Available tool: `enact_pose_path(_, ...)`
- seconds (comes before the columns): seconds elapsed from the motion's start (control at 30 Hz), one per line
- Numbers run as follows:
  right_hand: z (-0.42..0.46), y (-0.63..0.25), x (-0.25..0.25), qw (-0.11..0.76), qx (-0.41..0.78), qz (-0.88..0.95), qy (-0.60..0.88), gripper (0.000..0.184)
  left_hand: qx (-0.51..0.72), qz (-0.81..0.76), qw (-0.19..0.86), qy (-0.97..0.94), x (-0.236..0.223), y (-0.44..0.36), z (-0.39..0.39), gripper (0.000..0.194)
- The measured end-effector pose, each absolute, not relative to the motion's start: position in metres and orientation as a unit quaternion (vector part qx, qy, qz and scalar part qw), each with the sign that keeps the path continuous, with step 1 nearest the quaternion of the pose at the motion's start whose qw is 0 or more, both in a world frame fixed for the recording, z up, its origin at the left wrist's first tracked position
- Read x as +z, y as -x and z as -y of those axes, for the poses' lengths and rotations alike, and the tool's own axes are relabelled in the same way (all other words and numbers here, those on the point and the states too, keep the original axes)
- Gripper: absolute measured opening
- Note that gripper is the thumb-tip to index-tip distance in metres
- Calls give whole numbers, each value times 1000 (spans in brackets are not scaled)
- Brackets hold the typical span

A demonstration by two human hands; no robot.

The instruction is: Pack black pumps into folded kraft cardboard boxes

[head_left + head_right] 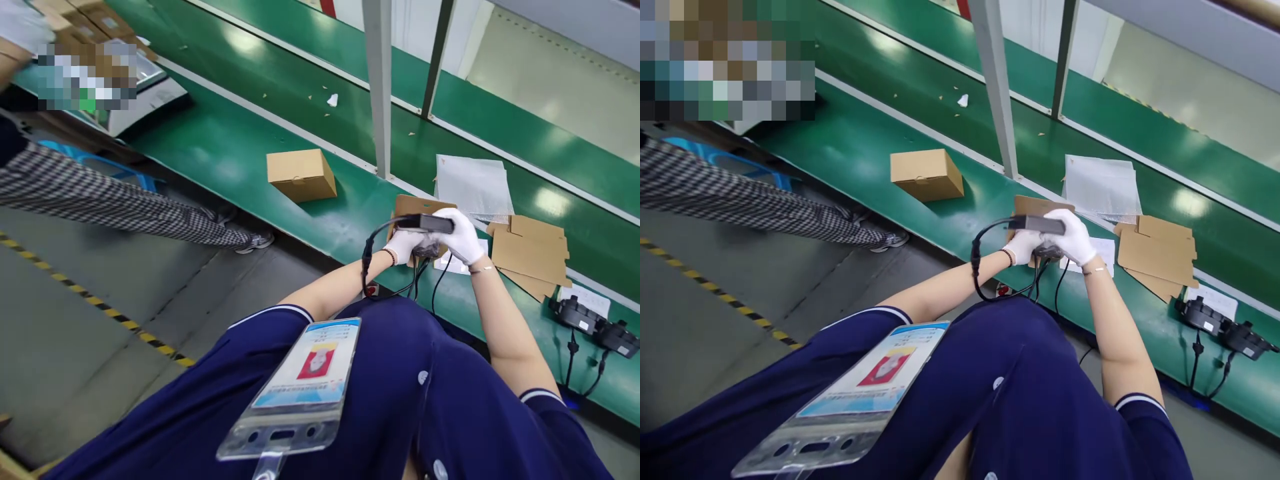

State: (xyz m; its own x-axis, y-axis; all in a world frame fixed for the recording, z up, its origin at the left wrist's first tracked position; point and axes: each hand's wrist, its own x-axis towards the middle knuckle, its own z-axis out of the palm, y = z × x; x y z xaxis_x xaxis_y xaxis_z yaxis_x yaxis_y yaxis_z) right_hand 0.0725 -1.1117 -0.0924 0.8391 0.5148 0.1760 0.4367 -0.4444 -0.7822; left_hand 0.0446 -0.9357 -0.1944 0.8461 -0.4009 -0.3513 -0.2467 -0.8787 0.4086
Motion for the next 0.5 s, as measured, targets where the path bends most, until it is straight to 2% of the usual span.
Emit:
enact_pose_path(0.07,1091,-98,-106,315,78,288,901,36,-193,184,155,-951,-199,-43,935,76)
enact_pose_path(0.17,1077,-112,-126,117,122,279,945,36,-160,181,103,-965,-203,-37,933,74)
enact_pose_path(0.27,1074,-105,-140,-18,143,236,961,40,-154,170,93,-969,-202,-30,932,67)
enact_pose_path(0.37,1073,-97,-147,-75,161,207,962,38,-150,164,103,-970,-202,-27,932,56)
enact_pose_path(0.5,1065,-96,-156,-92,193,177,961,29,-153,156,102,-970,-209,-23,933,60)
